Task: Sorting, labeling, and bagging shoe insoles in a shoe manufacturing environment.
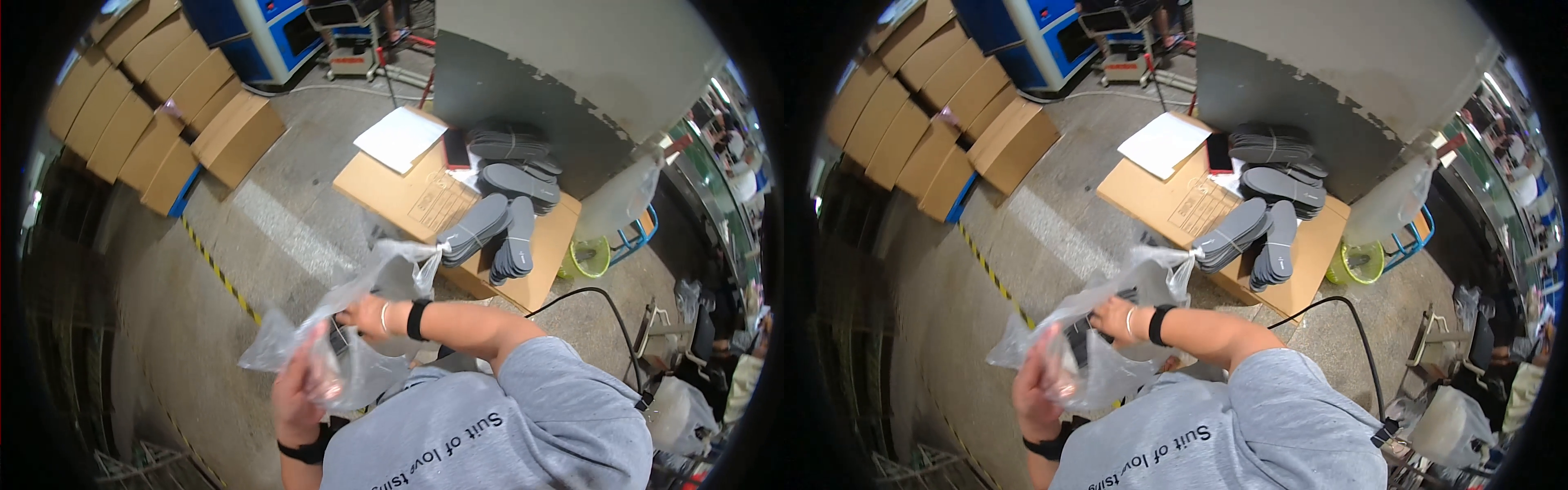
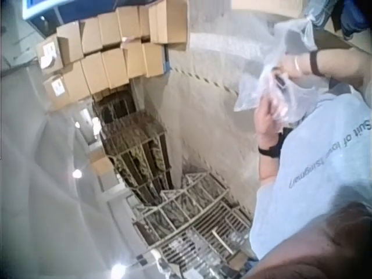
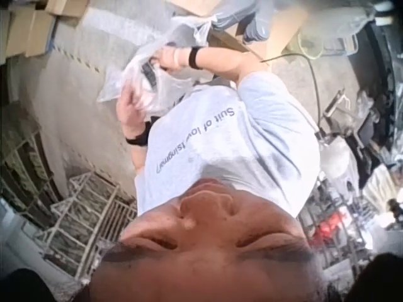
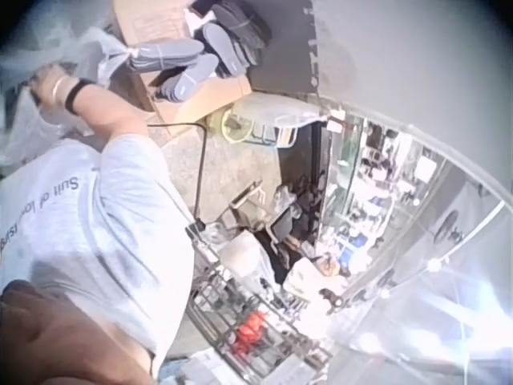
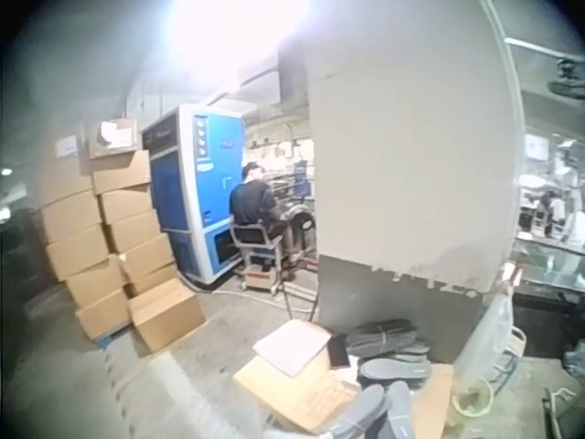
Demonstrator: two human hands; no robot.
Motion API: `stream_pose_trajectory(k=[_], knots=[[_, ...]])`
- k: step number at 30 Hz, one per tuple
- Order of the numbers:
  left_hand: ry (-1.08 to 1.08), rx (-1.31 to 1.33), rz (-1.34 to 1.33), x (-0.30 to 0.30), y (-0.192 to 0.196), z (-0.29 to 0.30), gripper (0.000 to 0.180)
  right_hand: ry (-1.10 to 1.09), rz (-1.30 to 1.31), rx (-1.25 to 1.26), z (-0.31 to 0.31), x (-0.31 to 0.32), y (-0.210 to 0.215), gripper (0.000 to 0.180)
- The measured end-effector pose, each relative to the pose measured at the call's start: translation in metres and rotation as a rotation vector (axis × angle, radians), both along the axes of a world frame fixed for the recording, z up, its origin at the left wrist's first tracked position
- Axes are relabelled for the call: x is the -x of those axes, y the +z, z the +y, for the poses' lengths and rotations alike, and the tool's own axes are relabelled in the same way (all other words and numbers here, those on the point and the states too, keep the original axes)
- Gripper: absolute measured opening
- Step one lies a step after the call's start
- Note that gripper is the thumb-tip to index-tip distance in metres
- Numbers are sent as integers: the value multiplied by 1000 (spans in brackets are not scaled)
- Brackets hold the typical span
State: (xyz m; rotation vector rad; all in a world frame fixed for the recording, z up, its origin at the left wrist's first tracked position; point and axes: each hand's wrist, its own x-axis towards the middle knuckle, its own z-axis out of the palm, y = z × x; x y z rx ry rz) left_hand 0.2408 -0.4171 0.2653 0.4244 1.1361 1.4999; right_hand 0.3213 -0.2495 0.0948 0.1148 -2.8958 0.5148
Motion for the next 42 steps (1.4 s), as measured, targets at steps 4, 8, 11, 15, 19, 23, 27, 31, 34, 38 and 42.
stream_pose_trajectory(k=[4,8,11,15,19,23,27,31,34,38,42], knots=[[119,19,-81,36,-7,-7,44,186,-212,410,27,-23,30,46],[350,220,-168,33,-15,17,43,-195,-18,388,151,-82,57,43],[449,404,-70,41,-23,20,44,-702,-18,113,271,-146,55,69],[292,357,-218,60,-33,21,43,-986,-310,-230,374,-212,54,103],[446,514,-101,41,-25,27,44,-990,-666,-198,423,-221,34,122],[462,623,48,21,-1,49,49,-970,-663,-226,444,-237,11,116],[497,630,-38,16,7,65,50,-931,-601,-192,449,-238,-2,111],[392,469,-112,15,13,74,48,-885,-158,0,415,-221,60,99],[365,475,-29,11,14,99,48,-475,51,427,368,-186,103,97],[295,444,16,15,30,107,50,77,-88,444,285,-121,106,94],[182,280,67,15,44,101,51,124,-457,348,199,-57,62,95]])
